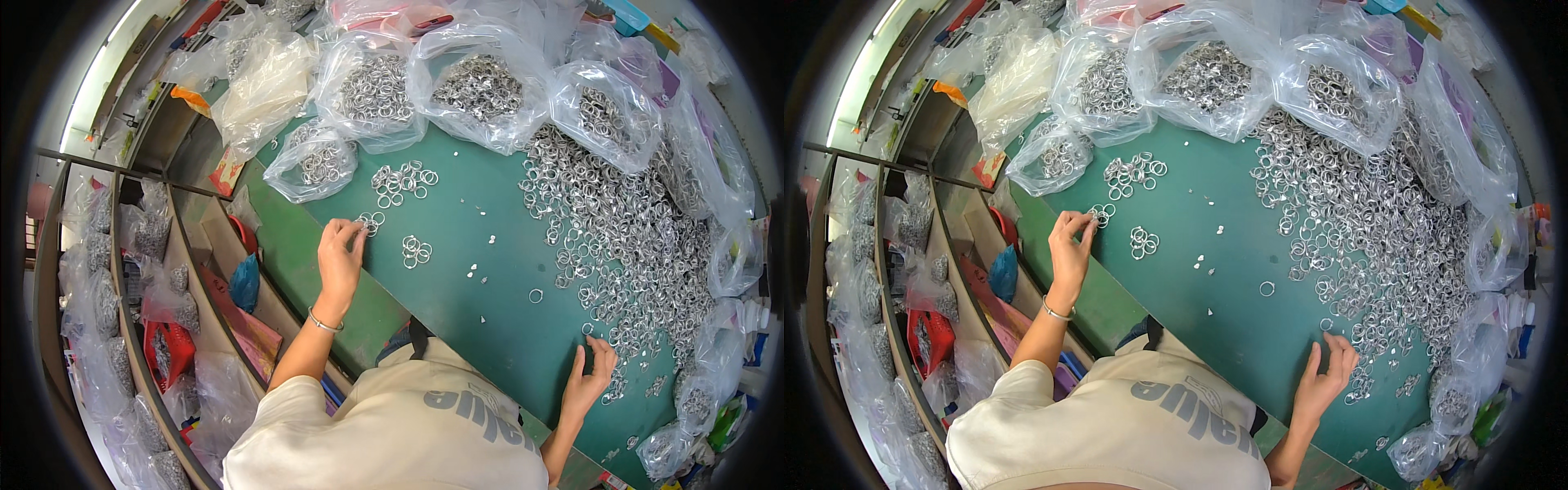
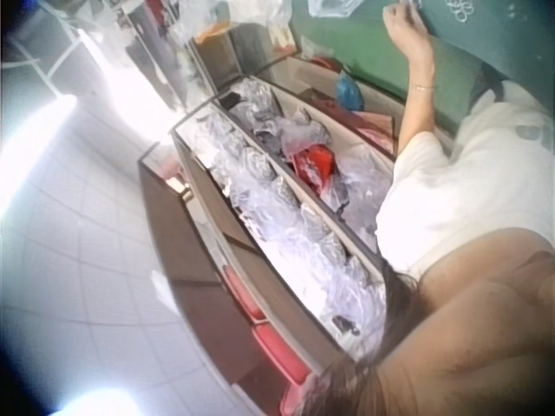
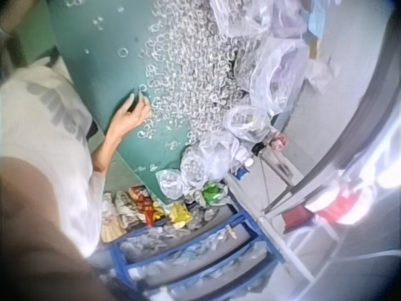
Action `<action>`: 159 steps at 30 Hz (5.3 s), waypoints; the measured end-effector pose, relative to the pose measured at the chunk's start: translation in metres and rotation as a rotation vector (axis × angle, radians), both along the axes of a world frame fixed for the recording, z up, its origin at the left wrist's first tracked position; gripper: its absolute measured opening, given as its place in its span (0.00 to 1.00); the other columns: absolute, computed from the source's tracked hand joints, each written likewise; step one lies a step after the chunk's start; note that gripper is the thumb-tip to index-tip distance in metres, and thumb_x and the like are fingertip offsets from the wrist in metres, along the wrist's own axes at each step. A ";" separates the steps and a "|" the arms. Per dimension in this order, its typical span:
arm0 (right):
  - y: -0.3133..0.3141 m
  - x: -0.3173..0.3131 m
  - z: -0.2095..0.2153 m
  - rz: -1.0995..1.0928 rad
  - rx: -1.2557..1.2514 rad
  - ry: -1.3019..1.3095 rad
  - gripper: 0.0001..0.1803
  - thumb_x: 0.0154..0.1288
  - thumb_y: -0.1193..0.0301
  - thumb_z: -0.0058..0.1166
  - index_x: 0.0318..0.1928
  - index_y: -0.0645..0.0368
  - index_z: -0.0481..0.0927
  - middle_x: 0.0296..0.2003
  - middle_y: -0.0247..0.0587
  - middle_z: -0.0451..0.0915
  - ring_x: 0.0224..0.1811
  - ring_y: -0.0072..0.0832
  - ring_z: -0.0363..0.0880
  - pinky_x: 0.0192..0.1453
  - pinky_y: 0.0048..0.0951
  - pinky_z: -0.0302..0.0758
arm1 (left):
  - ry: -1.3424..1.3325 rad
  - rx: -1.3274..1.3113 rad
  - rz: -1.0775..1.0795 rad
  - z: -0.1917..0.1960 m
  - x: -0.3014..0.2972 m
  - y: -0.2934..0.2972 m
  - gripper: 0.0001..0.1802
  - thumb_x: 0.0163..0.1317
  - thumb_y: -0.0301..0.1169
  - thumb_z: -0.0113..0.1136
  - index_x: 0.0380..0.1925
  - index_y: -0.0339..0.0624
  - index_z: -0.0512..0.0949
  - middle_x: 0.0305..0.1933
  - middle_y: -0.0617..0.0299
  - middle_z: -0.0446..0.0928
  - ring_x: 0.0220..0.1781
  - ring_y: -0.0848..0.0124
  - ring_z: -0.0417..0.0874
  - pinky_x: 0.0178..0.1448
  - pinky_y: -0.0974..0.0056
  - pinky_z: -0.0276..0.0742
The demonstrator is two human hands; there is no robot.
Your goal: The person sorts through a large pile of small metal rings on a green tabletop by hand, picking up individual rings to move them between different piles or into nearby plastic bags.
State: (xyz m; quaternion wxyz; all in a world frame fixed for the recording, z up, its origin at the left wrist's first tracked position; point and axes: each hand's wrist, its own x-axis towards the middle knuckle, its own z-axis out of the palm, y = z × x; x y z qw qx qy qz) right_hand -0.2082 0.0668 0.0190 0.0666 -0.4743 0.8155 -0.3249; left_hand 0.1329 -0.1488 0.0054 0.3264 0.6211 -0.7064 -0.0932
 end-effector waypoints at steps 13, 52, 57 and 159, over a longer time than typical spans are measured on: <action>0.030 -0.026 0.024 -0.140 0.157 -0.078 0.05 0.54 0.76 0.62 0.28 0.65 0.80 0.23 0.44 0.76 0.29 0.41 0.73 0.39 0.36 0.69 | 0.153 0.028 -0.554 0.025 -0.104 0.048 0.12 0.52 0.16 0.61 0.38 0.38 0.79 0.40 0.52 0.74 0.44 0.57 0.77 0.47 0.61 0.74; -0.044 -0.040 0.005 -0.018 -0.070 -0.013 0.08 0.55 0.78 0.59 0.37 0.65 0.79 0.38 0.45 0.75 0.43 0.43 0.72 0.48 0.38 0.70 | -0.108 -0.035 -1.056 -0.011 -0.265 0.041 0.12 0.50 0.28 0.66 0.36 0.43 0.77 0.46 0.61 0.71 0.49 0.63 0.71 0.49 0.58 0.63; -0.049 -0.039 0.002 0.000 -0.084 0.000 0.08 0.55 0.78 0.59 0.38 0.65 0.79 0.39 0.46 0.75 0.44 0.43 0.72 0.49 0.38 0.70 | 0.045 0.025 -1.066 -0.010 -0.260 0.034 0.11 0.52 0.27 0.66 0.36 0.42 0.78 0.45 0.62 0.73 0.49 0.64 0.73 0.51 0.59 0.64; -0.042 -0.034 -0.006 0.051 -0.136 -0.142 0.08 0.51 0.79 0.62 0.34 0.63 0.80 0.35 0.41 0.78 0.42 0.39 0.75 0.45 0.36 0.72 | 0.004 0.130 -1.078 -0.019 -0.264 0.019 0.15 0.56 0.21 0.58 0.45 0.42 0.75 0.51 0.59 0.72 0.54 0.58 0.71 0.54 0.56 0.64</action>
